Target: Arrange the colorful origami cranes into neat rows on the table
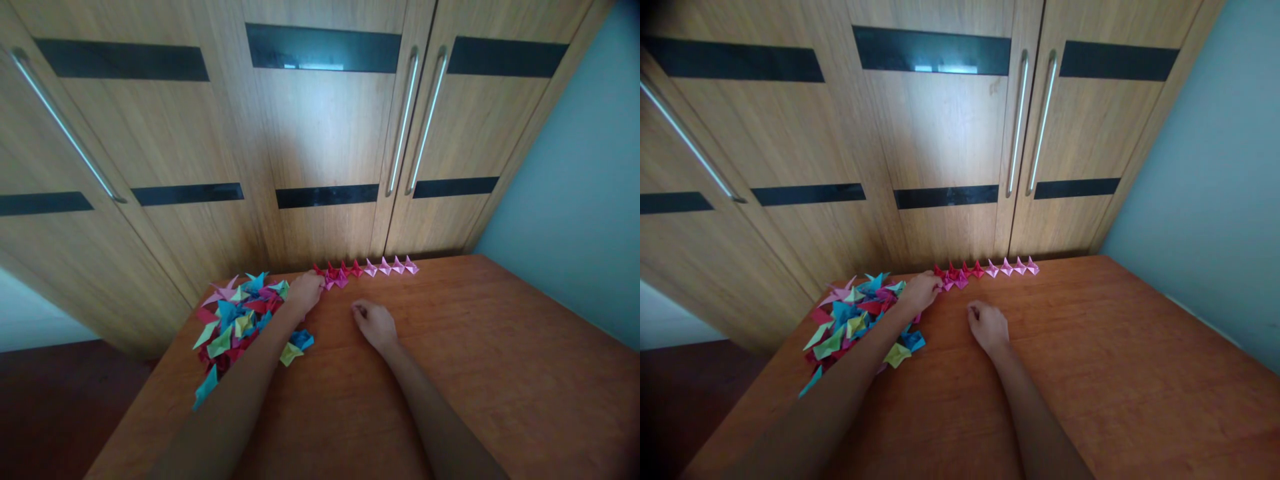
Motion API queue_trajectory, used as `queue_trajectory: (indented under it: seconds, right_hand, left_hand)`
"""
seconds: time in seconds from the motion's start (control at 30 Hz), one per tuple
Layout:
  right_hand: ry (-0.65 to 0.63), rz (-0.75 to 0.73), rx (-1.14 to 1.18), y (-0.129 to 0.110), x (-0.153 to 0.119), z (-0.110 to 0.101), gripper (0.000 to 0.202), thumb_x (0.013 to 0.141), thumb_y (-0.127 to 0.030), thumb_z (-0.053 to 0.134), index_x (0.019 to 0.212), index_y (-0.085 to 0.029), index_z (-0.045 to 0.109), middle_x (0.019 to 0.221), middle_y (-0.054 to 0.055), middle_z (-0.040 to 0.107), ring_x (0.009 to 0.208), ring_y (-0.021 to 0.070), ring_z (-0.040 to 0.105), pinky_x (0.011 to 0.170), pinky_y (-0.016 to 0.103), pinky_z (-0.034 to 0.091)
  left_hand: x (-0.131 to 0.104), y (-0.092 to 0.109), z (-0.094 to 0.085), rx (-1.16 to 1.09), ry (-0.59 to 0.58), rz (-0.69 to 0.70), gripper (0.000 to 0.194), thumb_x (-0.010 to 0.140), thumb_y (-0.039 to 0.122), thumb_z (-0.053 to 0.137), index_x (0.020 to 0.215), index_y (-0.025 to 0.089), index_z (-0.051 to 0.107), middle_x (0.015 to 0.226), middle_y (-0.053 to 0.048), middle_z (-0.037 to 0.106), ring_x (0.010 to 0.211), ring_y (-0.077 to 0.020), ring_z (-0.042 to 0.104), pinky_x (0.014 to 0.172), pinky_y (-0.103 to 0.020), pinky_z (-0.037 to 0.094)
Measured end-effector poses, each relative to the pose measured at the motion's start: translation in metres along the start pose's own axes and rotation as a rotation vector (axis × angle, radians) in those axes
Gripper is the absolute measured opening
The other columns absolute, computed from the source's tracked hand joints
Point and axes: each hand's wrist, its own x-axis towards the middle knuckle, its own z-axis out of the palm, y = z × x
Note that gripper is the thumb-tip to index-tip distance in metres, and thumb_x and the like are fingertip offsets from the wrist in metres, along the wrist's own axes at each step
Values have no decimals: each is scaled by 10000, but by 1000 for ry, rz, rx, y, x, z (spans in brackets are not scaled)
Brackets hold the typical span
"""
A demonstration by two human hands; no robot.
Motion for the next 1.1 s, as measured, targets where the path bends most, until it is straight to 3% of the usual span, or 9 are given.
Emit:
queue_trajectory:
  seconds: [0.3, 0.57, 1.1]
  right_hand:
    - [6, 2, -12, 2, 1, 1, 195, 837, -277, 470, 906, -273, 652, 819, -20, 691, 754, 142, 614, 613, 214, 369]
    - [4, -2, -6, 3, 1, 1, 199, 842, -273, 462, 902, -279, 652, 840, -22, 697, 774, 143, 623, 633, 213, 380]
    - [-5, 10, -15, 0, 0, -2, 201, 848, -283, 460, 906, -271, 653, 813, -18, 692, 764, 140, 619, 623, 211, 375]
  left_hand:
    - [-15, -11, -8, 38, 30, -46, 258, 853, 159, 410, 951, 198, 645, 1010, -91, 606, 897, -201, 618, 806, -298, 456]
    - [-20, -4, -4, 54, 6, -87, 298, 861, 398, 471, 1028, 204, 624, 953, -109, 670, 911, -251, 636, 810, -344, 476]
    - [-9, -4, 0, 67, -55, -142, 238, 870, 223, 455, 943, 154, 671, 949, -148, 677, 949, -242, 635, 841, -336, 468]
